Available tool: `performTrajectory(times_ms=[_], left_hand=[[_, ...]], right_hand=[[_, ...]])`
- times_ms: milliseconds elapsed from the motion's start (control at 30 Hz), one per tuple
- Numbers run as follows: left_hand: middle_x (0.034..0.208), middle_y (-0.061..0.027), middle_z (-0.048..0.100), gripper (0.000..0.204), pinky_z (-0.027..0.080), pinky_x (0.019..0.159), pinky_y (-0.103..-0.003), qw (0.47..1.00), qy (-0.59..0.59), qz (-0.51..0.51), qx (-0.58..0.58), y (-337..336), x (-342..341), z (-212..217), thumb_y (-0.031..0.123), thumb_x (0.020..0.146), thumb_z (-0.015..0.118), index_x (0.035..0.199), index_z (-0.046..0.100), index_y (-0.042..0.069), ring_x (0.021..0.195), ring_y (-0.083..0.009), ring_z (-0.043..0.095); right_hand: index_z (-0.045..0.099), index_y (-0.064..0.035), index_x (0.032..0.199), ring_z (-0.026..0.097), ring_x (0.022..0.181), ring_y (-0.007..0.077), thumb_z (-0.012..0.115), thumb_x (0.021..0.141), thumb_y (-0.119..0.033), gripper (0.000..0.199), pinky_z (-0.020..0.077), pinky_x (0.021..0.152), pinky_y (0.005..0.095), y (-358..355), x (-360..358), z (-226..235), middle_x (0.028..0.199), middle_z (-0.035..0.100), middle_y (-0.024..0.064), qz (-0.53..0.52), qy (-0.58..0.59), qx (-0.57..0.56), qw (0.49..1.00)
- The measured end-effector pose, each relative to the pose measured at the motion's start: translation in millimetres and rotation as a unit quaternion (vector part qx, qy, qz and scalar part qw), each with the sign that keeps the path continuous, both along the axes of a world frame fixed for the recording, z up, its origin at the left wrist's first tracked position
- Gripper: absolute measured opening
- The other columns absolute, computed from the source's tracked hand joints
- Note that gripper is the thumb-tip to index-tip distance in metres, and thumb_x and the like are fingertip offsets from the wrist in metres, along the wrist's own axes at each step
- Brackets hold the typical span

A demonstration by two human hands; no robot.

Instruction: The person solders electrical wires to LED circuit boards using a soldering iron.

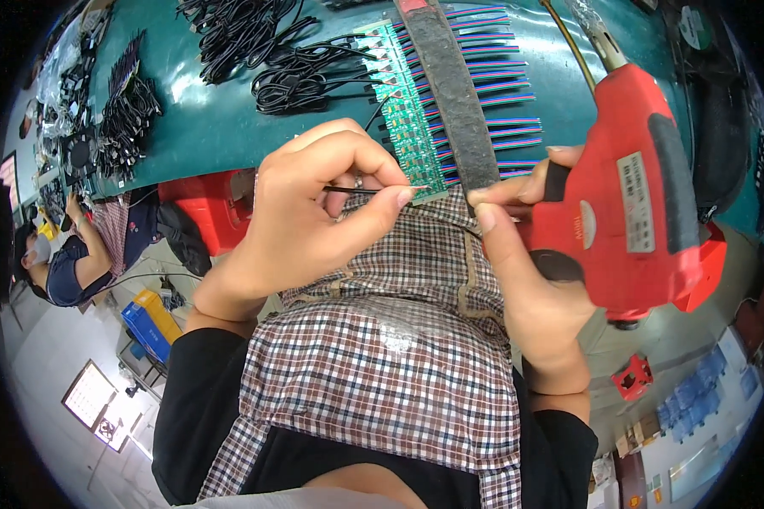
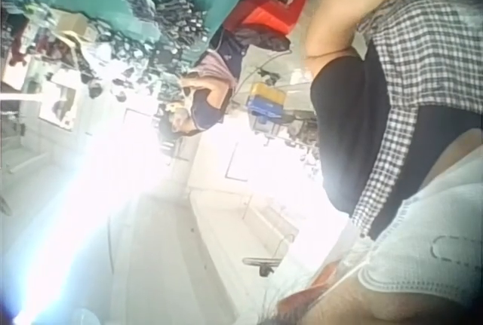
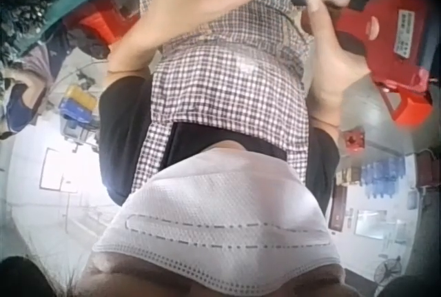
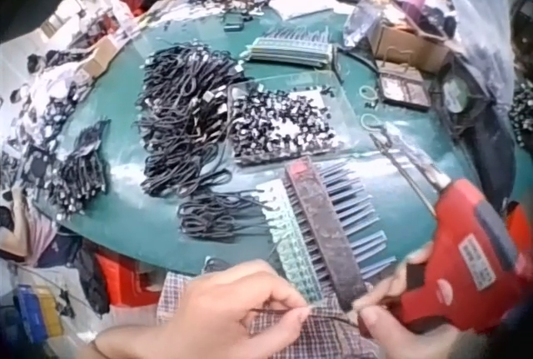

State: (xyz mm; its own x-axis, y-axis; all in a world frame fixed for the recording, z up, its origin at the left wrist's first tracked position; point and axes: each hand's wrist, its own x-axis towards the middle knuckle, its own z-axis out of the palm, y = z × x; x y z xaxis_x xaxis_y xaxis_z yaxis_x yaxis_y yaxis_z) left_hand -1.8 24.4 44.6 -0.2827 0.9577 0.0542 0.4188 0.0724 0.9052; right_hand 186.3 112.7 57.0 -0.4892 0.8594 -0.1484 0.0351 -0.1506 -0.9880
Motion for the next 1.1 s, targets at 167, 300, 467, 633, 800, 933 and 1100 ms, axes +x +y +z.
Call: performTrajectory(times_ms=[167,300,467,633,800,933,1100], left_hand=[[0.074,0.0007,0.061,0.010,0.029,0.046,-0.022,0.999,0.018,0.029,-0.003,1,4,-3,0.003,0.077,0.078,0.083,0.070,0.004,0.054,-0.0032,0.042],[0.073,0.0003,0.061,0.010,0.030,0.046,-0.023,0.999,0.031,0.042,0.008,0,7,-5,0.003,0.077,0.078,0.082,0.071,0.003,0.055,-0.0045,0.045],[0.073,-0.0002,0.062,0.009,0.032,0.047,-0.024,0.998,0.034,0.048,0.002,-1,9,-5,0.003,0.076,0.078,0.082,0.071,0.004,0.056,-0.0064,0.048],[0.073,-0.0001,0.061,0.009,0.032,0.048,-0.024,0.999,0.032,0.041,0.012,-2,11,-9,0.004,0.077,0.077,0.082,0.070,0.004,0.057,-0.0067,0.046],[0.075,0.0000,0.060,0.010,0.032,0.048,-0.025,0.999,-0.016,0.015,-0.025,-6,14,0,0.003,0.078,0.077,0.085,0.070,0.003,0.058,-0.0062,0.045],[0.076,-0.0002,0.060,0.011,0.032,0.049,-0.024,0.999,-0.028,-0.006,-0.037,-10,14,1,0.002,0.078,0.076,0.086,0.070,0.003,0.058,-0.0060,0.045],[0.077,-0.0007,0.061,0.010,0.034,0.052,-0.023,0.989,-0.141,-0.025,-0.036,-15,15,-8,0.001,0.078,0.075,0.086,0.069,0.002,0.060,-0.0063,0.046]], right_hand=[[0.040,-0.0016,0.129,0.067,0.110,0.0242,0.059,0.090,0.015,0.047,0.0558,0.092,0.0332,-13,-3,3,0.107,0.061,0.0135,0.050,-0.039,0.027,0.998],[0.039,-0.0013,0.127,0.067,0.113,0.0253,0.059,0.092,0.013,0.043,0.0562,0.094,0.0334,-20,-1,-4,0.112,0.064,0.0164,0.076,-0.061,0.055,0.994],[0.038,-0.0018,0.133,0.065,0.115,0.0286,0.056,0.090,0.018,0.051,0.0552,0.095,0.0356,-24,2,-4,0.109,0.052,0.0087,0.111,-0.057,0.042,0.991],[0.038,-0.0016,0.133,0.067,0.103,0.0236,0.060,0.088,0.019,0.054,0.0548,0.090,0.0328,-20,5,-3,0.109,0.053,0.0095,0.132,-0.088,0.084,0.984],[0.046,-0.0042,0.114,0.066,0.087,0.0148,0.067,0.089,0.008,0.034,0.0536,0.079,0.0277,-23,-2,1,0.102,0.066,0.0087,0.060,-0.107,0.062,0.991],[0.058,-0.0041,0.105,0.063,0.080,0.0120,0.069,0.088,0.008,0.024,0.0519,0.075,0.0255,-20,1,-5,0.094,0.067,0.0062,0.109,-0.128,0.138,0.976],[0.070,-0.0116,0.089,0.059,0.086,0.0254,0.078,0.072,-0.004,0.020,0.0456,0.082,0.0399,-16,3,-1,0.083,0.063,0.0033,0.135,-0.269,0.305,0.904]])
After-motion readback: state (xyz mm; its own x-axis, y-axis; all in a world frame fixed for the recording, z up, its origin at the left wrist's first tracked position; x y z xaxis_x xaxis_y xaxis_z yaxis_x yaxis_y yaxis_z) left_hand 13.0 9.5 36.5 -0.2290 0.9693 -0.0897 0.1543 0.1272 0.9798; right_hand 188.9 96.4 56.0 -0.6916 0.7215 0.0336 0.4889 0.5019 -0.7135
